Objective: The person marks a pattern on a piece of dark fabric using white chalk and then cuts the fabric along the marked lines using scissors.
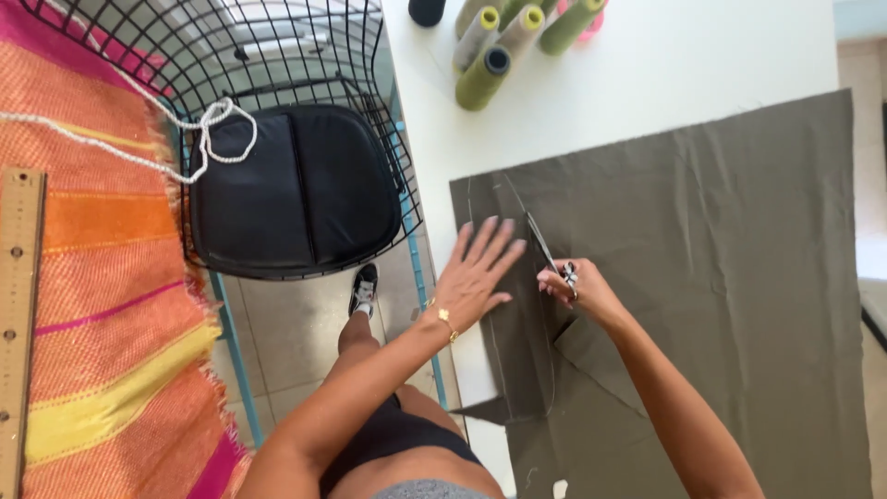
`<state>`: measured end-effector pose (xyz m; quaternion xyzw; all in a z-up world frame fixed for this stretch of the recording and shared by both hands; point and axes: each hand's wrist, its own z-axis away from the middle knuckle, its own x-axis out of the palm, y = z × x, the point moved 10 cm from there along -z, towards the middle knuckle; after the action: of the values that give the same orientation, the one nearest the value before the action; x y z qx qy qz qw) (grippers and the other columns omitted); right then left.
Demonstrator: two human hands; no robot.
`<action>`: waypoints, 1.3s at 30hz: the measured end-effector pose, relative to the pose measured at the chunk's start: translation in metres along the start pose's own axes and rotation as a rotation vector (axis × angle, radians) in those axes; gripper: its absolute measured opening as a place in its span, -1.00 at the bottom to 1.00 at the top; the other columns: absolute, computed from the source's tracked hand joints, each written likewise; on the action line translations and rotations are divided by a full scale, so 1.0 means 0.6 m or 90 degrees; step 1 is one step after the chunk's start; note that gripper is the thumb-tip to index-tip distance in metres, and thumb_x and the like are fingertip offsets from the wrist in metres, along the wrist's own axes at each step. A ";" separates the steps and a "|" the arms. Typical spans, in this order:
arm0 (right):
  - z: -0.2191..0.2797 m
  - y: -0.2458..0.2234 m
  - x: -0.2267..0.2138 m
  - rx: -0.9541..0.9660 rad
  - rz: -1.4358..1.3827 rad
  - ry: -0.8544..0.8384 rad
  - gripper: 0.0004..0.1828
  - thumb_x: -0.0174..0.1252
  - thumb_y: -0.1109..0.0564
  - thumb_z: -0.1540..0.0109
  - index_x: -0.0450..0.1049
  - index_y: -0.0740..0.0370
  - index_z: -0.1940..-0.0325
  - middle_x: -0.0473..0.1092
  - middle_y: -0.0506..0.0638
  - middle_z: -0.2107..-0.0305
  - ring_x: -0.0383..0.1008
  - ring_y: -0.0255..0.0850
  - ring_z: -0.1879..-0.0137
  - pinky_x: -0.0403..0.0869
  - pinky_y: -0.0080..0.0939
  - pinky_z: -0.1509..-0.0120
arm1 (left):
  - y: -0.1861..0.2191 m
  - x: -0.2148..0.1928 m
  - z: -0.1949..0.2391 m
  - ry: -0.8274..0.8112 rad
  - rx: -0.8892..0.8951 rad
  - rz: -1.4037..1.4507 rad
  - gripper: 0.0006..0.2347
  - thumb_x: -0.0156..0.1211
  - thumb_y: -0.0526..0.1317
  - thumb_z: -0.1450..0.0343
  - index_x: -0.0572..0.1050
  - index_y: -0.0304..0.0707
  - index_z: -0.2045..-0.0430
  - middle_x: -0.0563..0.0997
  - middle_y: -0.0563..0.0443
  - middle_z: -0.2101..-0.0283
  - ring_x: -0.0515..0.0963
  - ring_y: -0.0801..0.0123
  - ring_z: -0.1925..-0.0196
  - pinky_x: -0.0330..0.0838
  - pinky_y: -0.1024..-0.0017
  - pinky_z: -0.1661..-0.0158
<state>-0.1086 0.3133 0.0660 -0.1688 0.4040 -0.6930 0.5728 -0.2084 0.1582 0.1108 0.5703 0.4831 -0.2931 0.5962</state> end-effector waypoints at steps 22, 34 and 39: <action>-0.066 -0.055 -0.010 0.021 0.107 -0.061 -0.74 0.51 0.08 -0.18 0.63 0.31 0.43 0.31 0.03 0.88 0.32 -0.26 0.73 0.26 -0.37 0.50 | -0.039 0.076 0.014 -0.039 -0.133 -0.045 0.00 0.06 0.42 -0.43 -0.11 -0.36 -0.61 -0.23 -0.27 -0.72 -0.32 0.00 -0.76 -0.53 0.00 -0.67; -0.095 -0.073 -0.009 0.023 0.141 -0.090 -0.74 0.52 0.06 -0.16 0.63 0.26 0.44 0.32 0.01 0.88 0.33 -0.27 0.72 0.27 -0.38 0.50 | -0.043 0.072 0.015 -0.051 -0.135 -0.043 -0.01 0.04 0.43 -0.44 -0.12 -0.36 -0.61 -0.24 -0.26 -0.72 -0.33 0.02 -0.76 -0.57 0.01 -0.66; -0.094 -0.075 -0.019 0.025 0.175 -0.083 -0.76 0.51 0.11 -0.17 0.62 0.25 0.47 0.29 0.00 0.90 0.31 -0.27 0.74 0.27 -0.38 0.52 | -0.041 0.073 0.018 -0.049 -0.131 -0.037 0.00 0.04 0.42 -0.44 -0.12 -0.36 -0.61 -0.24 -0.27 -0.72 -0.33 0.01 -0.76 -0.56 -0.01 -0.66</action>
<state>-0.1743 0.3453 0.0677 -0.1452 0.3719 -0.6032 0.6905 -0.2118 0.1523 0.0599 0.4805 0.5037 -0.2808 0.6608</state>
